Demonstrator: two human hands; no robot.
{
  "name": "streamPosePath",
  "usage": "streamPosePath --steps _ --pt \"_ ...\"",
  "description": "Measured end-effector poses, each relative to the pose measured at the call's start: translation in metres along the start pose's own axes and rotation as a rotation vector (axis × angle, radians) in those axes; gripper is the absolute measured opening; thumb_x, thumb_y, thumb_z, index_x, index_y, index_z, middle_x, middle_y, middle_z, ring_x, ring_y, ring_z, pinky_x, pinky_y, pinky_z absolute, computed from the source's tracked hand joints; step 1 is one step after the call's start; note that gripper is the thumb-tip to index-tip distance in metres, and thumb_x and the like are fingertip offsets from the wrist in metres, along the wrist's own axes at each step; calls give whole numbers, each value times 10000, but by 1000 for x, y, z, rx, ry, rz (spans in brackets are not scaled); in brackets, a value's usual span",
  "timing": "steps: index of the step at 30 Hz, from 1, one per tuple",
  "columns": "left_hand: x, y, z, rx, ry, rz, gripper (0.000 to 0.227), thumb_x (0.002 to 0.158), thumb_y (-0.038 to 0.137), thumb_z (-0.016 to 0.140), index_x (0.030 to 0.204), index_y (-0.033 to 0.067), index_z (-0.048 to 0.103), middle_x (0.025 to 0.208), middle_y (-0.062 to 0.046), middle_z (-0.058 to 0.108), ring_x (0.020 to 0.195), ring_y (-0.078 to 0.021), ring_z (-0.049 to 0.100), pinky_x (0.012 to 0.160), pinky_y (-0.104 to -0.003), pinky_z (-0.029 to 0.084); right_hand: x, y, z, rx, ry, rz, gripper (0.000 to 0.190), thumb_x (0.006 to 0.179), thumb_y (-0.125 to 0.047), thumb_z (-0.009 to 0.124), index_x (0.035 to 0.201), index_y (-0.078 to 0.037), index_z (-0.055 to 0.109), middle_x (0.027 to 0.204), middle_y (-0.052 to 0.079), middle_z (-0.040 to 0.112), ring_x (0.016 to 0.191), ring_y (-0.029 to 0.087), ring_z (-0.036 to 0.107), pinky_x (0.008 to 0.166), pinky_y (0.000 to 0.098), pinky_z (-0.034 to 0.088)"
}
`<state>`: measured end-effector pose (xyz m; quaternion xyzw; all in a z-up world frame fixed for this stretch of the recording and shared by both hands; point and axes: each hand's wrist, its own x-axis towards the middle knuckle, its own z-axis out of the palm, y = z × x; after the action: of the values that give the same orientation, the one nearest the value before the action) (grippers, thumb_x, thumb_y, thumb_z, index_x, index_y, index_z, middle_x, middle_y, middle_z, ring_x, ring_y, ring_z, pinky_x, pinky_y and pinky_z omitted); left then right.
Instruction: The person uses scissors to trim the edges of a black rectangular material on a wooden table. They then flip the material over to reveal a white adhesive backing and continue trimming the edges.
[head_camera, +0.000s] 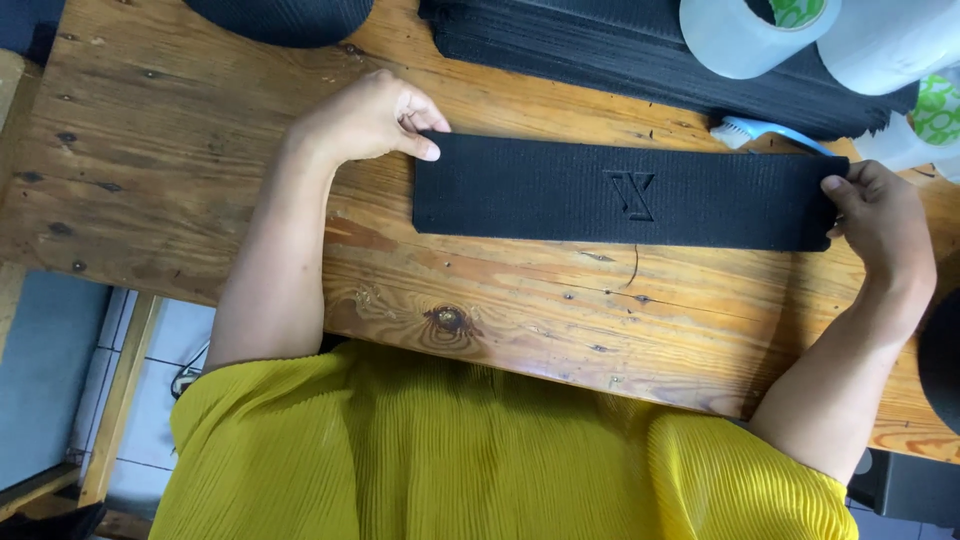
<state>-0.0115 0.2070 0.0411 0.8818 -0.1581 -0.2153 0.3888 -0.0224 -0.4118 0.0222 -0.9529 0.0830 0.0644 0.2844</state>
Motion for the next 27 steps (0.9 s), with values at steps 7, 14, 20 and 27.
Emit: streamPosePath --steps 7,14,20,27 --pt "-9 14 -9 103 76 -176 302 756 256 900 1007 120 802 986 -39 799 911 -125 740 799 -282 524 7 22 -2 120 -49 -19 225 1228 -150 608 1029 -74 538 779 81 502 729 167 504 649 349 524" --pt "-12 11 -13 -178 217 -43 212 814 133 886 982 95 762 934 -11 781 835 -62 691 778 -206 523 7 47 -13 132 -29 -84 275 1273 -159 624 1024 -91 528 873 66 545 906 179 608 664 324 486" --pt "-11 7 -15 -268 350 48 160 857 105 887 962 95 766 818 -25 750 722 -48 681 699 -172 547 9 60 -17 187 -30 -115 230 1264 -177 633 1057 -123 548 890 28 557 897 124 602 640 259 432" --pt "-2 0 -6 -72 374 186 51 1072 121 658 1053 112 612 836 12 537 748 -105 457 677 -291 362 10 63 -20 164 -38 -113 214 1267 -232 618 1086 -157 532 924 14 592 917 123 638 654 271 423"
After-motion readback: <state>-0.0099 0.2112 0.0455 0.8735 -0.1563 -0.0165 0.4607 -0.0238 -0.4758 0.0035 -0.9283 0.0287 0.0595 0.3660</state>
